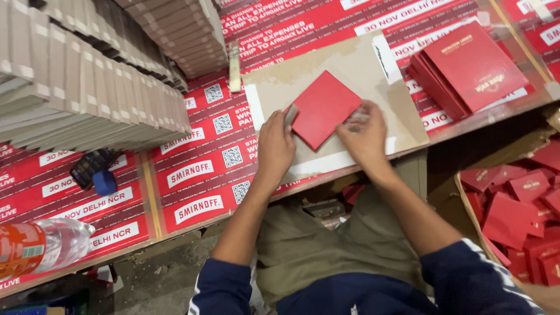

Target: The person repeatedly rubs the edges and corners of small red books with a small metal tool. They pick up each book, rub it, and place it on a stack on the table.

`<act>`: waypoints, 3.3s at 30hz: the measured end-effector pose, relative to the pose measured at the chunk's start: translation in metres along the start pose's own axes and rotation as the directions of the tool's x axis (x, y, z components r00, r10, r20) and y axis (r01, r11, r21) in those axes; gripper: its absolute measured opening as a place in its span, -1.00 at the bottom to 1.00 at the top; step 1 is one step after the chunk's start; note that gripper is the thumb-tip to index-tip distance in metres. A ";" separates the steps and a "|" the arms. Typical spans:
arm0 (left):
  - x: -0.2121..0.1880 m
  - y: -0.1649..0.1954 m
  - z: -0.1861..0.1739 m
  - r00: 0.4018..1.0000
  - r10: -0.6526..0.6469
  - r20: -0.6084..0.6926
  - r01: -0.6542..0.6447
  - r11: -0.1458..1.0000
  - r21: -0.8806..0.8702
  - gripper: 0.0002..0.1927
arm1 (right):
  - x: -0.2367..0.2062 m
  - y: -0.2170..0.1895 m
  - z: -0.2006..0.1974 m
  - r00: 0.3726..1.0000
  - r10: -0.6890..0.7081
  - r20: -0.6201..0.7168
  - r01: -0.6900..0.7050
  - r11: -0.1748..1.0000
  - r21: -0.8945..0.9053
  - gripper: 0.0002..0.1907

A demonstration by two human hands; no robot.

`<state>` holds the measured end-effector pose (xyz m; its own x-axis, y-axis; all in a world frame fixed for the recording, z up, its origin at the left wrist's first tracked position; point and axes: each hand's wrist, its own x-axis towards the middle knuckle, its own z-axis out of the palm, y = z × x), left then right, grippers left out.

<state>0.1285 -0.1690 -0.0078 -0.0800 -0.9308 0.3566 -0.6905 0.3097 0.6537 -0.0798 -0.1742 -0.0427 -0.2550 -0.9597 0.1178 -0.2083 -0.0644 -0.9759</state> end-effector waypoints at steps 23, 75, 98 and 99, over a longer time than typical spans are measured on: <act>-0.027 0.050 0.040 0.975 0.203 -0.085 -0.176 0.951 0.256 -0.74 | 0.053 0.008 0.025 0.731 0.409 0.546 -0.669 0.270 0.693 -0.59; 0.147 0.067 0.123 0.997 -0.078 -0.029 0.078 0.769 0.635 -0.89 | 0.065 0.012 -0.038 0.757 0.286 0.588 -0.535 0.788 0.305 -0.81; 0.119 0.118 0.068 0.970 0.198 0.138 -0.203 0.979 0.024 -0.72 | 0.060 -0.010 -0.049 0.936 0.054 0.349 -0.088 0.993 0.082 -0.79; 0.118 0.115 0.046 0.974 0.220 -0.048 -0.224 0.971 -0.083 -0.70 | 0.059 -0.015 -0.053 0.951 -0.061 0.304 0.114 0.980 -0.161 -0.84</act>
<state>0.0064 -0.2523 0.0793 -0.1956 -0.8293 0.5235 -0.5929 0.5252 0.6104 -0.1418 -0.2154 -0.0111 0.0570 -0.9917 0.1155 -0.3849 -0.1285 -0.9140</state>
